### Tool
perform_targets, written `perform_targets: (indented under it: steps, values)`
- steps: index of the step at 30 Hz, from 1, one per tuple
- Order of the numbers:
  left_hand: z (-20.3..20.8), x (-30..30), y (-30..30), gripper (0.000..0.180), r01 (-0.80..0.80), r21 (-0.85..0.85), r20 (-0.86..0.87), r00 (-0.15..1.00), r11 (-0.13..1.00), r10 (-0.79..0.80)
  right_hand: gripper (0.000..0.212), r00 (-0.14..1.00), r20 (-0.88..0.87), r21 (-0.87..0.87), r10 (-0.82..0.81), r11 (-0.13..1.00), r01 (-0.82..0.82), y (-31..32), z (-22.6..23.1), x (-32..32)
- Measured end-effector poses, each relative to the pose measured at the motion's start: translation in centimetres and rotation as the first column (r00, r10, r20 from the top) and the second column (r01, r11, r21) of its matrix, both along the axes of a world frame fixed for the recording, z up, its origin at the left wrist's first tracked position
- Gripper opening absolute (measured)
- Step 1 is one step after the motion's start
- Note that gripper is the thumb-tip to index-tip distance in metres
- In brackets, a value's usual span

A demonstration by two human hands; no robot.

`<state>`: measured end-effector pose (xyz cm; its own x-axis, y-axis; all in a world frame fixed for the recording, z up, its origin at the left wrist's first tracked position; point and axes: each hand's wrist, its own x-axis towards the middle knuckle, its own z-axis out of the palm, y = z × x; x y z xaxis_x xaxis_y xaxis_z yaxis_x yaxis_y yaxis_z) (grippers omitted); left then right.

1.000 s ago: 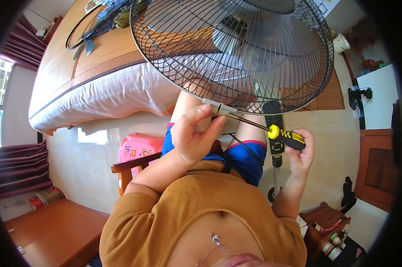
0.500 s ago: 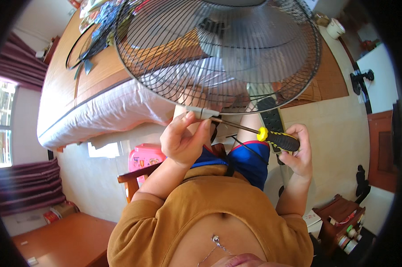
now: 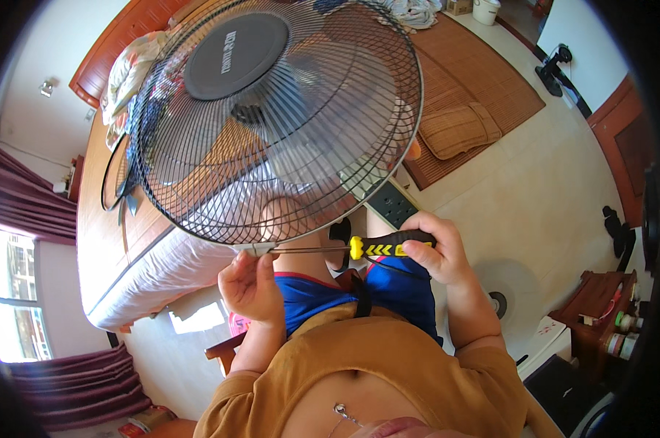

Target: The person removes a circular guard ring from a fan's mesh cover by hand. They use a screwdriver to manipulate a screw on the fan's frame while handling the plastic ring and metal mesh guards.

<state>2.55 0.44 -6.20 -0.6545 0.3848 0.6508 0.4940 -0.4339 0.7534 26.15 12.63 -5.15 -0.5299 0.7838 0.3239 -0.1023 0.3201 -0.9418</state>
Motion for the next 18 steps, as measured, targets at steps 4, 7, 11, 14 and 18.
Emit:
perform_targets:
  steps: [4,7,11,14,18]
  values:
    - [0.3,-0.3,0.0,0.029,0.041,-0.028,0.064,0.997,0.999,-0.039,0.024,0.997,0.012,-0.109,0.076,0.991,-0.074,0.3,-0.1,0.4]
    - [0.0,-0.4,0.0,0.028,0.050,-0.010,0.084,0.995,0.999,-0.049,0.022,0.987,0.018,-0.118,0.162,0.980,-0.159,0.6,0.2,1.0]
    - [0.5,0.0,0.3,0.028,0.047,-0.004,0.072,0.996,0.999,-0.047,0.021,0.996,-0.019,-0.132,0.091,0.987,-0.093,0.4,-0.7,3.1]
    - [0.3,-0.3,0.2,0.028,-0.005,-0.050,-0.019,1.000,0.999,0.004,0.025,0.978,-0.060,-0.302,0.198,0.930,-0.207,1.4,-3.3,6.8]
    - [0.5,0.0,0.5,0.029,0.042,-0.031,-0.009,0.999,0.999,-0.042,0.034,0.775,-0.631,-0.456,-0.041,0.827,-0.328,2.4,-6.9,8.1]
